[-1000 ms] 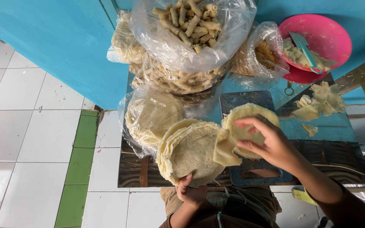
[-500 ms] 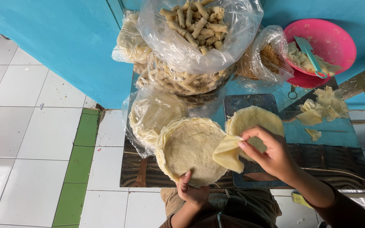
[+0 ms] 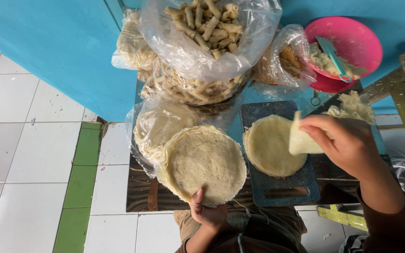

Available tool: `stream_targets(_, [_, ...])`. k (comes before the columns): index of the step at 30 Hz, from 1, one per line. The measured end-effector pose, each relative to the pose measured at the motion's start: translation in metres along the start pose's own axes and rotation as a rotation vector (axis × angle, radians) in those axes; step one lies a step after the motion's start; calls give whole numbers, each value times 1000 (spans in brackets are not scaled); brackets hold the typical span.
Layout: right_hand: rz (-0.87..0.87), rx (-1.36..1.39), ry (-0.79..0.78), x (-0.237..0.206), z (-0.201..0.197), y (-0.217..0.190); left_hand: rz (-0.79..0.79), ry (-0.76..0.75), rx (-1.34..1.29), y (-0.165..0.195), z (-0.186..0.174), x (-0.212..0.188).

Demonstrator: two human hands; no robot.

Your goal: The person holds a stack of round flat dough sheets in one hand and peels a thin translucent wrapper off a round base disc by hand, then sets the peeled sheet aside and repeats with the next disc, with discarded scraps accumulating on the table.

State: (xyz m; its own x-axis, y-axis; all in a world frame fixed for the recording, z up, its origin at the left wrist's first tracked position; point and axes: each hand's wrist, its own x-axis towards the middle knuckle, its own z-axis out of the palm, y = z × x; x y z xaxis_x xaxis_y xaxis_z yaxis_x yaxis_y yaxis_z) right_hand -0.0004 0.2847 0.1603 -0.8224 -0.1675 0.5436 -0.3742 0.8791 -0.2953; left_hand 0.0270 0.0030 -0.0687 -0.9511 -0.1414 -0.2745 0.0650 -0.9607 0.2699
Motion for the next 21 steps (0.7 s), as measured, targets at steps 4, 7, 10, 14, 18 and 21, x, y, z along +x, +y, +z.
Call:
stream_targets(4, [-176,15,43,14,-6,-14,25,13,30,1,4,1])
stream_targets(7, [-28,196,69,5,3,-14,35,6,45,2,9,-2])
stream_targets(10, [177,430,-11,-1,32,3,33,-5,71,7,12,-2])
stream_targets(14, [172,357,-82,-2,75,34,-4,-2,88,9,11,-3])
stream_targets(18, [89,260,-34,-12,88,44,25,2,126,10,5,-2])
stream_targets(21, [20,137,11,-13,92,41,10,52,160,15,-1,-1])
